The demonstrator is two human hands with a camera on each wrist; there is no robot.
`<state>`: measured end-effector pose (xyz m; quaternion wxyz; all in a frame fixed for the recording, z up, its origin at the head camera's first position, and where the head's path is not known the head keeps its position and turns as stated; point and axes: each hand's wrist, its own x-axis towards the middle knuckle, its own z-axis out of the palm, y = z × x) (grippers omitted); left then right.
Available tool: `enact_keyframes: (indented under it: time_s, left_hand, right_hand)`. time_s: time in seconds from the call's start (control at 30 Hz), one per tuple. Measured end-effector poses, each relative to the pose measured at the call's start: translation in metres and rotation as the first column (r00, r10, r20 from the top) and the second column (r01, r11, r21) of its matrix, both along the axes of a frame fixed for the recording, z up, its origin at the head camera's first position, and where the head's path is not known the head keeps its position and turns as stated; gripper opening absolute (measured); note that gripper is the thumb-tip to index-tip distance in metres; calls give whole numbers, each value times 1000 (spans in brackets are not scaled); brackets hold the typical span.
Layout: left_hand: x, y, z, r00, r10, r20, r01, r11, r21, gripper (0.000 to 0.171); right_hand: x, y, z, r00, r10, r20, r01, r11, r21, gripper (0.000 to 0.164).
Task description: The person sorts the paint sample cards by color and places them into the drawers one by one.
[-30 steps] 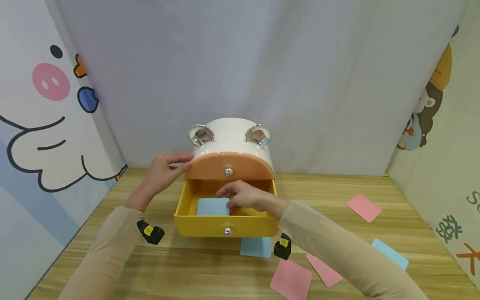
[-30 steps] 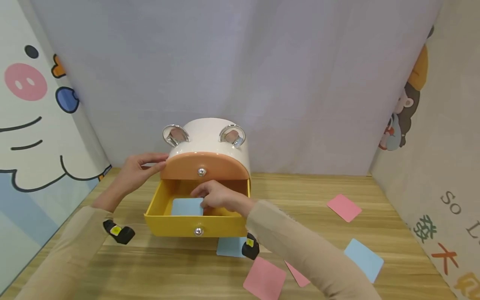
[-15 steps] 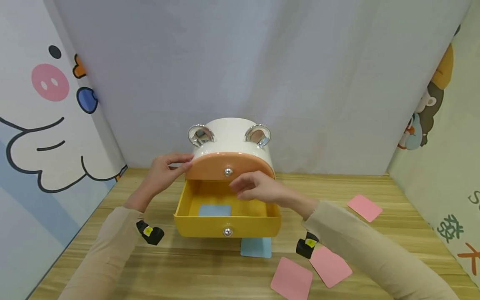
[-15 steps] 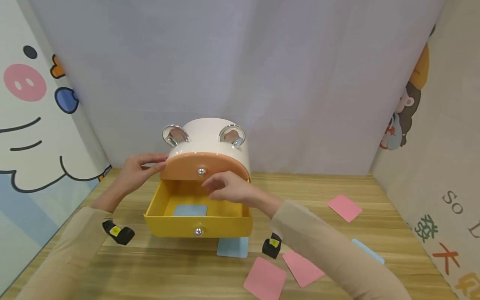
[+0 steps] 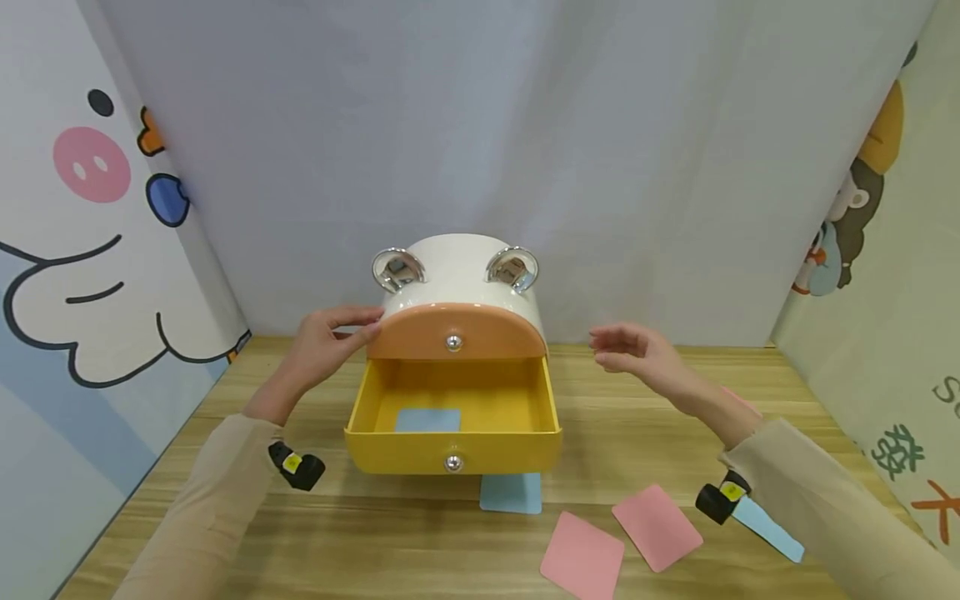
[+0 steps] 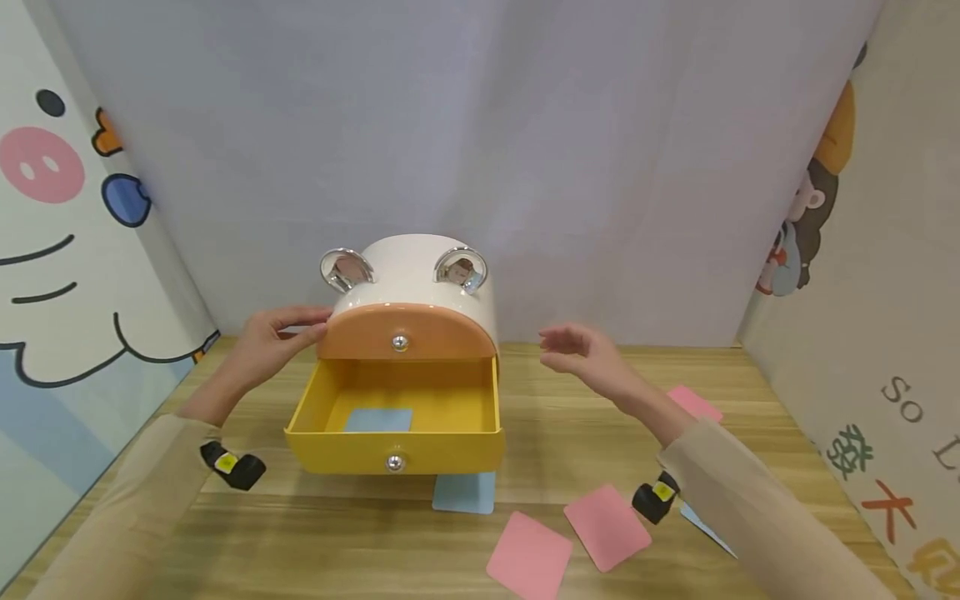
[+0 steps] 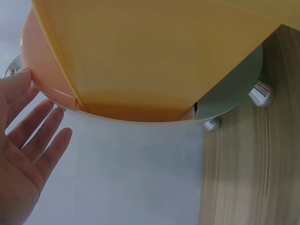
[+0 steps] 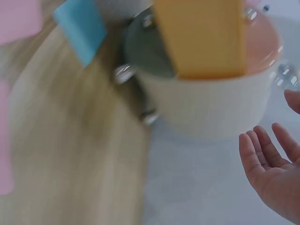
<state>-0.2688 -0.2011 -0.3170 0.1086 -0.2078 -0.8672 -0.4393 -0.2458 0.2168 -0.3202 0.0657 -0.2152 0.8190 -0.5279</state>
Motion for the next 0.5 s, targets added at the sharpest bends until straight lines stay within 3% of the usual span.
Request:
enact_keyframes:
  time_s: [0.23, 0.37, 0.5]
  left_hand:
    - [0, -1, 0, 1000, 9, 2, -9, 1000, -13, 34]
    - [0, 0, 0, 1000, 7, 2, -7, 1000, -11, 34]
    - [0, 0, 1, 1000, 9, 5, -9, 1000, -13, 34]
  right_hand:
    - [1, 27, -69, 993, -67, 96, 52, 988, 147, 51]
    - [7, 14, -102, 994, -30, 101, 10, 981, 191, 53]
    - [10, -6, -125, 997, 27, 75, -43, 976, 216, 57]
